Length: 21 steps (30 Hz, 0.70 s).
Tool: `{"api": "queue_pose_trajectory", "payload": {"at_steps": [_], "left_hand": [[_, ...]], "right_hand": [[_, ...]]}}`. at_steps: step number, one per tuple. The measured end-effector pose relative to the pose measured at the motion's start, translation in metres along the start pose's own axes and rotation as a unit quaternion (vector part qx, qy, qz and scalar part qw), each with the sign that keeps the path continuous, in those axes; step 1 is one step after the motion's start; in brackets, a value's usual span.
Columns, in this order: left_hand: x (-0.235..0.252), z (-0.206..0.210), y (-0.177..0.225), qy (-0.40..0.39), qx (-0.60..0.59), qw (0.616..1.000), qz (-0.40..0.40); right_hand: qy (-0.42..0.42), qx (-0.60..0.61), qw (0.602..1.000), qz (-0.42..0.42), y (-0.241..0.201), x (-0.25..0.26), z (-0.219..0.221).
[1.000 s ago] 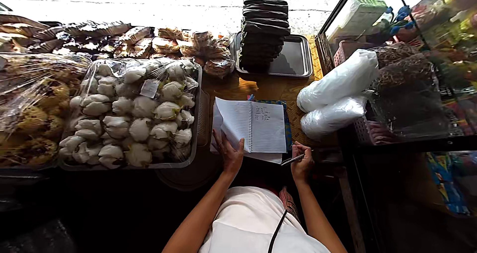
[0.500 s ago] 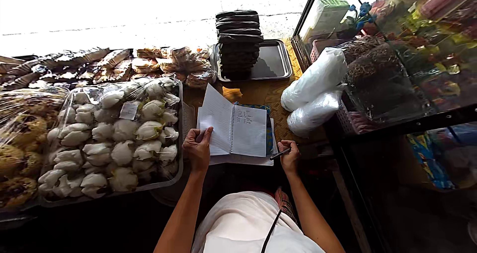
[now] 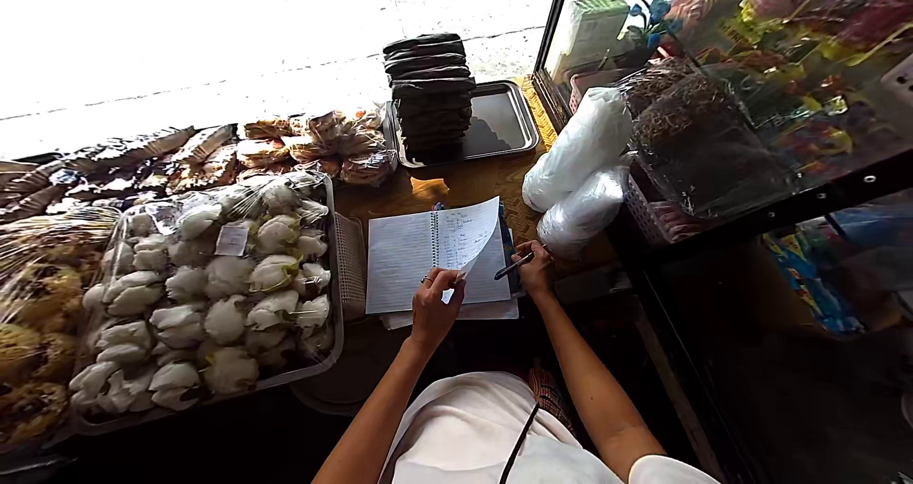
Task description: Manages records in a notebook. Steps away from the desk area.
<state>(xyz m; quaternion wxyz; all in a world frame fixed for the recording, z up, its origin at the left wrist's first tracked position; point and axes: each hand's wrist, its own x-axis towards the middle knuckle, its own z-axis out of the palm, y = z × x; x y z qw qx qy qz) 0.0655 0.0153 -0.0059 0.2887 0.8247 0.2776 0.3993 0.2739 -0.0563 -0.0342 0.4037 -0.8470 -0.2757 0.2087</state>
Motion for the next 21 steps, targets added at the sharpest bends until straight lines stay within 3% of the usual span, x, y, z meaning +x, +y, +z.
{"api": "queue_pose_trajectory", "payload": {"at_steps": [4, 8, 13, 21], "left_hand": [[-0.007, 0.001, -0.006, 0.030, -0.007, 0.999, 0.022], [-0.023, 0.012, -0.012, -0.031, -0.006, 0.998, 0.052], [-0.029, 0.028, -0.011, -0.114, 0.045, 0.988, 0.089], [-0.023, 0.042, -0.009, -0.213, 0.124, 0.959, 0.137]], "right_hand": [[0.037, -0.066, 0.993, -0.086, -0.012, 0.018, -0.013], [0.059, -0.180, 0.957, -0.219, -0.054, 0.059, -0.031], [-0.079, -0.290, 0.928, -0.218, -0.122, 0.132, -0.038], [-0.165, -0.344, 0.899, -0.215, -0.118, 0.178, -0.016]]}}
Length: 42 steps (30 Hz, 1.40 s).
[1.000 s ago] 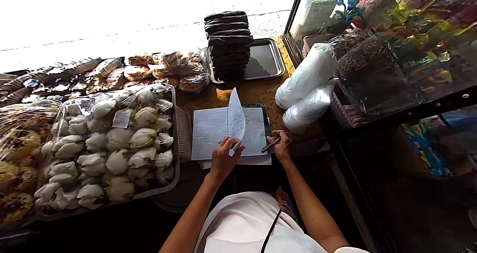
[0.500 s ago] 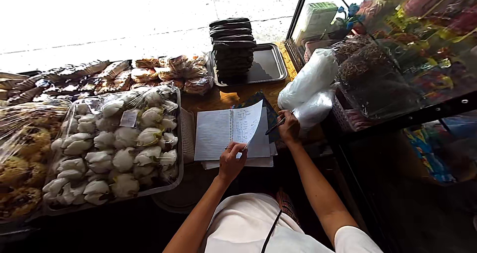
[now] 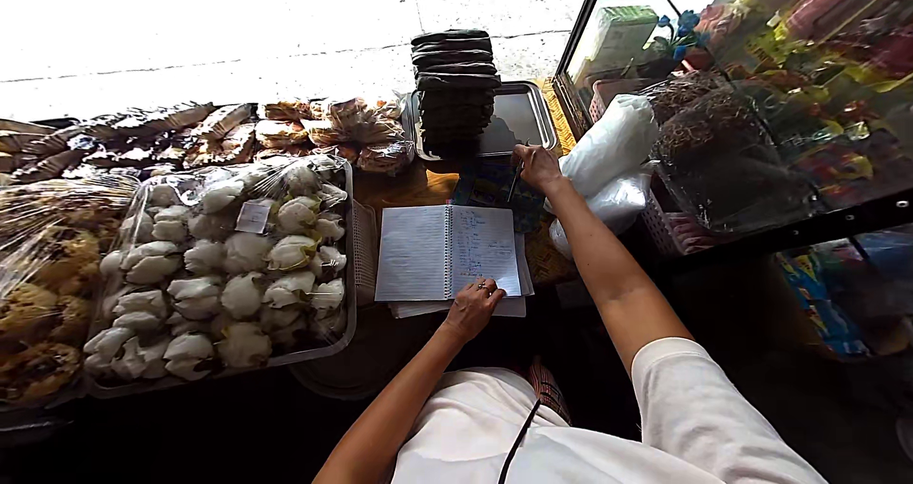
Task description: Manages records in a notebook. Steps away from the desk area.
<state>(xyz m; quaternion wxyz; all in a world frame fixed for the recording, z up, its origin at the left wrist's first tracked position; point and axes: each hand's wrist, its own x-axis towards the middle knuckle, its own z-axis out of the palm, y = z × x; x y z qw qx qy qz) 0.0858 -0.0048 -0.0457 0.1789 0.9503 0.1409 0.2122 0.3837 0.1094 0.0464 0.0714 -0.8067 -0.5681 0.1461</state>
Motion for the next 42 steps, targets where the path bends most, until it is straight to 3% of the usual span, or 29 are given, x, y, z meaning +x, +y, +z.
{"api": "queue_pose_trajectory", "payload": {"at_steps": [4, 8, 11, 14, 18, 20, 24, 30, 33, 39, 42], "left_hand": [[-0.003, -0.002, -0.002, -0.043, -0.005, 0.999, -0.006], [-0.008, 0.003, -0.005, -0.028, -0.017, 0.999, -0.009], [-0.007, 0.008, -0.004, -0.007, -0.017, 1.000, -0.011], [-0.007, 0.011, -0.003, 0.010, -0.009, 1.000, -0.019], [-0.008, 0.014, -0.005, 0.009, -0.005, 1.000, -0.015], [-0.008, 0.015, -0.005, 0.010, -0.004, 1.000, -0.004], [-0.006, 0.019, -0.006, 0.001, -0.026, 1.000, 0.005], [0.001, 0.020, -0.007, 0.005, -0.029, 1.000, 0.005], [0.005, 0.018, -0.004, -0.012, 0.003, 1.000, 0.014], [0.000, 0.021, -0.001, 0.017, 0.063, 0.998, 0.023], [0.000, 0.017, -0.001, 0.008, 0.041, 0.999, 0.021]], "right_hand": [[0.007, -0.029, 1.000, -0.005, 0.010, -0.006, 0.007], [0.146, 0.101, 0.982, -0.069, 0.003, -0.049, 0.007], [0.196, 0.341, 0.914, -0.101, -0.007, -0.092, 0.020], [0.168, 0.570, 0.803, -0.054, -0.007, -0.129, 0.044], [0.243, 0.630, 0.732, 0.093, 0.002, -0.159, 0.092], [0.255, 0.613, 0.735, 0.138, -0.003, -0.171, 0.109], [0.246, 0.523, 0.801, 0.154, -0.011, -0.174, 0.138], [0.208, 0.508, 0.816, 0.181, -0.019, -0.160, 0.150], [0.190, 0.528, 0.810, 0.174, -0.014, -0.159, 0.137], [0.286, 0.573, 0.747, 0.178, -0.018, -0.165, 0.104], [0.340, 0.601, 0.711, 0.132, -0.018, -0.168, 0.093]]}}
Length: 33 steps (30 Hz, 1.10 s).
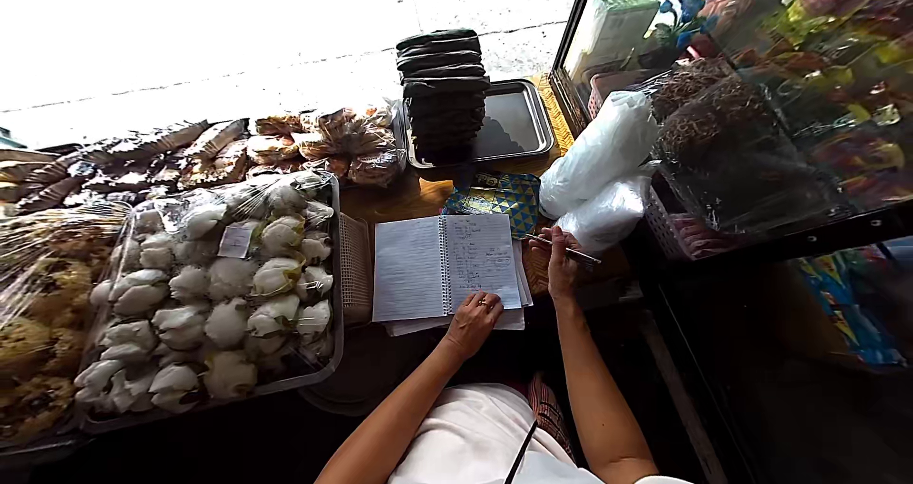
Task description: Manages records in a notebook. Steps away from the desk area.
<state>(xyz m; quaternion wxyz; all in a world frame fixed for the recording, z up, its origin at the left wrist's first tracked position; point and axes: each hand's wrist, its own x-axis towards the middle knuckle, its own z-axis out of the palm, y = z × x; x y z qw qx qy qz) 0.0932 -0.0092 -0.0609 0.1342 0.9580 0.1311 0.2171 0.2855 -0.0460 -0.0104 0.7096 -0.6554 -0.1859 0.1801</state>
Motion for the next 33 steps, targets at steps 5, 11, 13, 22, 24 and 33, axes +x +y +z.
{"api": "queue_pose_trajectory", "payload": {"at_steps": [5, 11, 13, 22, 24, 33], "left_hand": [[0.004, -0.002, -0.003, -0.019, -0.001, 1.000, 0.009], [0.007, -0.007, -0.001, -0.018, -0.042, 0.999, -0.018], [0.008, -0.003, -0.001, -0.003, -0.038, 0.999, -0.029], [0.009, 0.001, 0.005, -0.020, 0.048, 0.998, -0.047], [0.005, 0.005, 0.005, -0.003, 0.053, 0.997, -0.049], [-0.004, 0.009, 0.007, 0.038, 0.006, 0.995, -0.089]], "right_hand": [[0.027, -0.044, 0.998, -0.026, 0.005, -0.003, -0.006], [0.065, 0.012, 0.997, 0.031, 0.015, -0.026, -0.005], [0.073, -0.002, 0.997, 0.026, 0.020, -0.031, -0.006], [0.022, -0.106, 0.993, -0.050, 0.055, -0.034, -0.009], [0.019, -0.130, 0.989, -0.061, 0.064, -0.029, -0.010], [0.046, -0.075, 0.996, -0.012, 0.068, -0.023, -0.007]]}}
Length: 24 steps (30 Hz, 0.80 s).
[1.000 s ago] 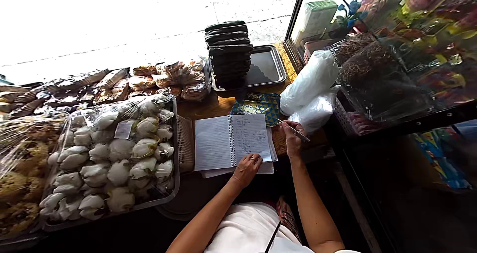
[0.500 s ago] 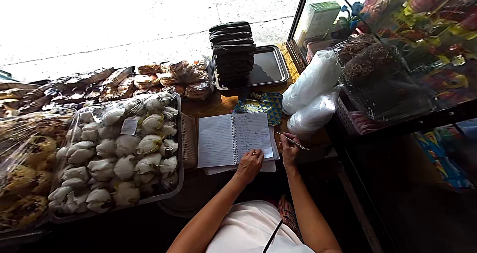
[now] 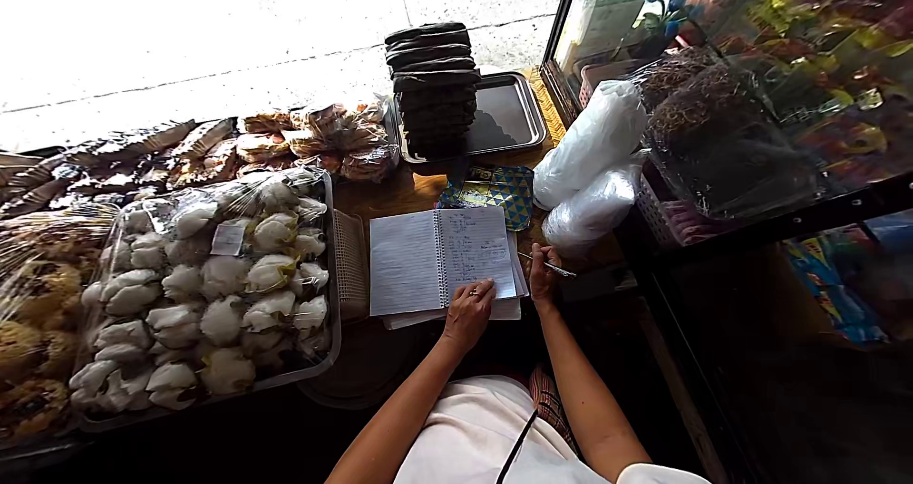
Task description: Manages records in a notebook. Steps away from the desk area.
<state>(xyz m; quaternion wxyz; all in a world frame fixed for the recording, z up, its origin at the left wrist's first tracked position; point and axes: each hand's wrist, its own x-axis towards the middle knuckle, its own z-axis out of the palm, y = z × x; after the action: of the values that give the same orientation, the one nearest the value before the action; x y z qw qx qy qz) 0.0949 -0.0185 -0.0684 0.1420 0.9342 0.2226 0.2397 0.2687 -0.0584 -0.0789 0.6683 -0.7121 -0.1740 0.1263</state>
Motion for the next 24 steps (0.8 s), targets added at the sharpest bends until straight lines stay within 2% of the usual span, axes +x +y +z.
{"api": "queue_pose_trajectory", "payload": {"at_steps": [4, 6, 10, 15, 24], "left_hand": [[0.002, -0.001, 0.003, -0.001, -0.004, 1.000, -0.003], [0.005, -0.001, 0.006, -0.008, -0.015, 1.000, 0.010], [0.015, -0.007, 0.010, -0.056, -0.025, 0.998, -0.001], [0.017, 0.001, 0.005, -0.030, 0.029, 0.999, 0.031], [0.014, 0.007, 0.002, -0.001, 0.027, 0.999, 0.026]], "right_hand": [[0.015, 0.031, 0.997, 0.065, -0.014, 0.003, 0.001], [-0.004, 0.011, 0.997, 0.077, -0.018, 0.005, 0.002], [-0.064, -0.063, 0.994, 0.059, -0.030, 0.004, 0.008], [-0.014, -0.077, 0.995, 0.056, -0.018, 0.004, 0.020], [-0.011, -0.065, 0.997, 0.034, -0.011, 0.005, 0.023]]}}
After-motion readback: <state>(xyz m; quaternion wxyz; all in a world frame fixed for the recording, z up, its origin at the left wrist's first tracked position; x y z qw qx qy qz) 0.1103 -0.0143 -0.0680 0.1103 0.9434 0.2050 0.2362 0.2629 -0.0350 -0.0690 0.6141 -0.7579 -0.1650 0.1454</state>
